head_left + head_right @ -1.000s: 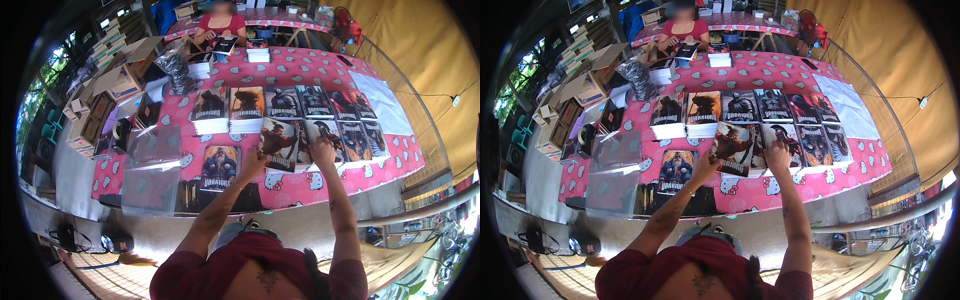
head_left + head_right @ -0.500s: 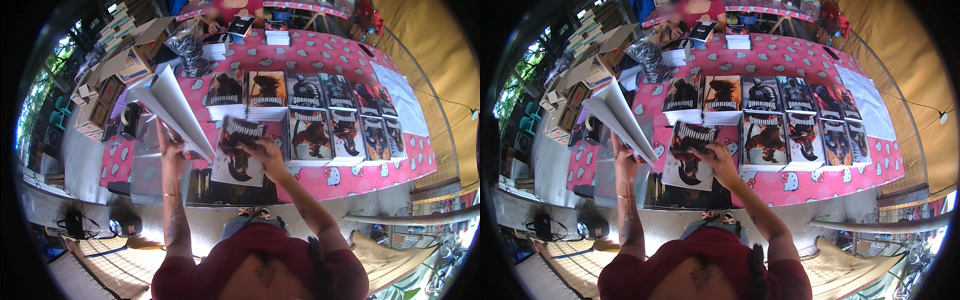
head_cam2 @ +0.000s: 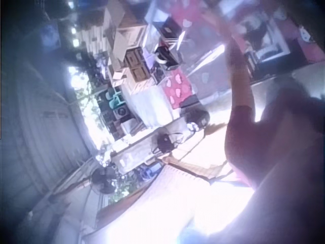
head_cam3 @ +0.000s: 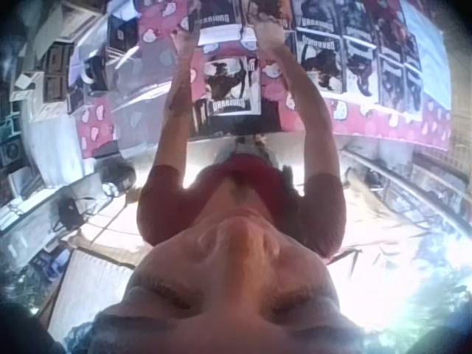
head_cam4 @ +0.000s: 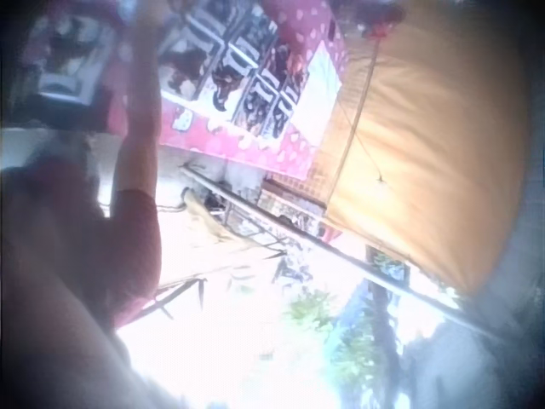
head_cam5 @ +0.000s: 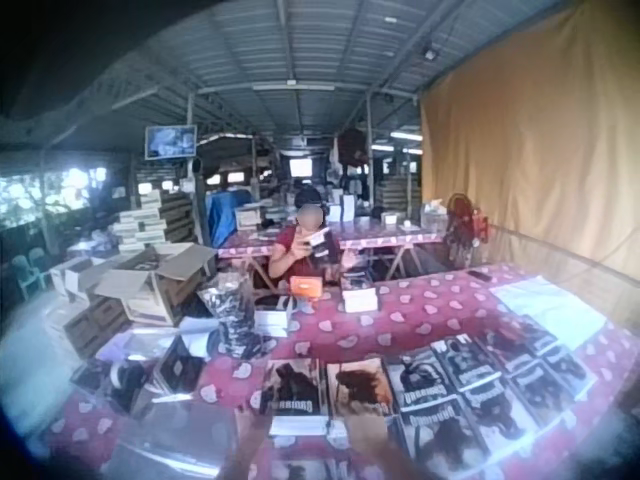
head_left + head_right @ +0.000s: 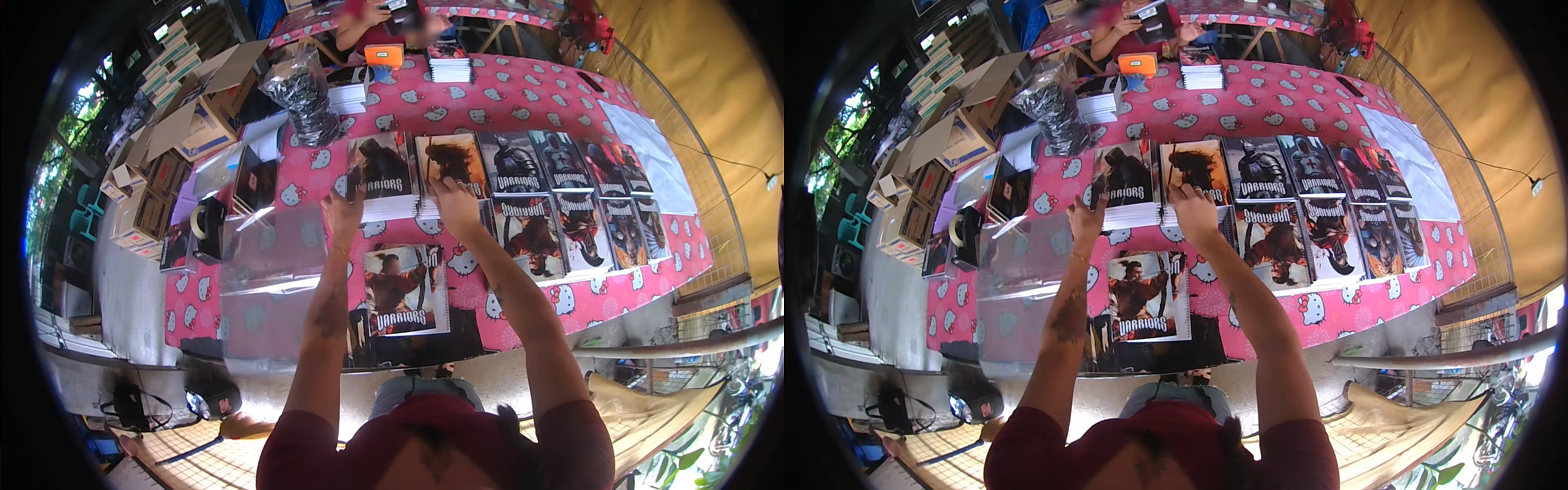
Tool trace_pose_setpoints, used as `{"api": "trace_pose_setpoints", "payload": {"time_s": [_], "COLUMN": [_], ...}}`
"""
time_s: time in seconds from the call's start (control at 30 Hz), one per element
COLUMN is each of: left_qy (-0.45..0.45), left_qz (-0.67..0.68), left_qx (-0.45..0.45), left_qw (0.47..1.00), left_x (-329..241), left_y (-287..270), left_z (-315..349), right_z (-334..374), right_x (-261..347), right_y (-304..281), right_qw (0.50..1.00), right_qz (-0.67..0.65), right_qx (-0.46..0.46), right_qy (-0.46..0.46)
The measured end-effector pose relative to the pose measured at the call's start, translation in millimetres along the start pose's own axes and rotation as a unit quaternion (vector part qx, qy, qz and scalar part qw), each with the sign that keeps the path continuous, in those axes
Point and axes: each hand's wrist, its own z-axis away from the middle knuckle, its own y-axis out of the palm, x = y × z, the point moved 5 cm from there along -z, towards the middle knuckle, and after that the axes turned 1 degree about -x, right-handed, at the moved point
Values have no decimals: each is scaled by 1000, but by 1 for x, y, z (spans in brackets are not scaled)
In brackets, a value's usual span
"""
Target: The person organizes and packages spiral-bound books by hand at a table, placing them into plastic bags and sealing them with tape.
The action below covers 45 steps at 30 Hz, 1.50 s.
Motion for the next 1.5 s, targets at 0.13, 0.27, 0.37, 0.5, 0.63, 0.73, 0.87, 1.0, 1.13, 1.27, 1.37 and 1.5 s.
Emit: {"api": "trace_pose_setpoints", "payload": {"time_s": [0.13, 0.27, 0.37, 0.5, 0.63, 0.73, 0.87, 1.0, 1.13, 1.27, 1.37, 1.5], "left_qy": [42, -82, -61, 111, 177, 209, 223, 111, 7, -17, -83, -132], "left_qz": [91, 597, 579, 244, -64, 85, 251, -16, 180, 548, 665, 661], "left_qx": [51, 186, 282, 251, 109, 48, 118, 237, 239, 276, 263, 242], "left_qw": [994, 776, 763, 930, 976, 973, 935, 965, 954, 789, 694, 698], "left_x": [73, -13, -16, -1, -40, -118, -254, -297, -253, -256, -165, -112], "left_y": [-32, -125, -158, -121, -124, -94, 25, 129, 146, 28, -71, -139], "left_z": [-75, -35, 29, 171, 222, 182, 120, 102, 56, 57, 51, 86], "right_z": [15, 121, 152, 153, 99, 47, 13, -7, -22, 0, 3, 14], "right_x": [22, -19, -17, -14, 4, -108, -275, -297, -271, -292, -258, -276], "right_y": [-79, -34, 31, 55, -46, -103, -80, -74, -70, -99, -117, -74], "right_qw": [947, 864, 917, 932, 930, 964, 956, 961, 965, 993, 991, 973], "right_qz": [-293, -449, -342, -332, -340, -182, 134, 85, 122, 68, -26, 126], "right_qx": [-125, -122, -95, -34, -97, -177, -7, 138, 185, 6, 14, 121], "right_qy": [51, 194, 182, 142, 98, 84, 260, 222, 140, 99, 128, 148]}}
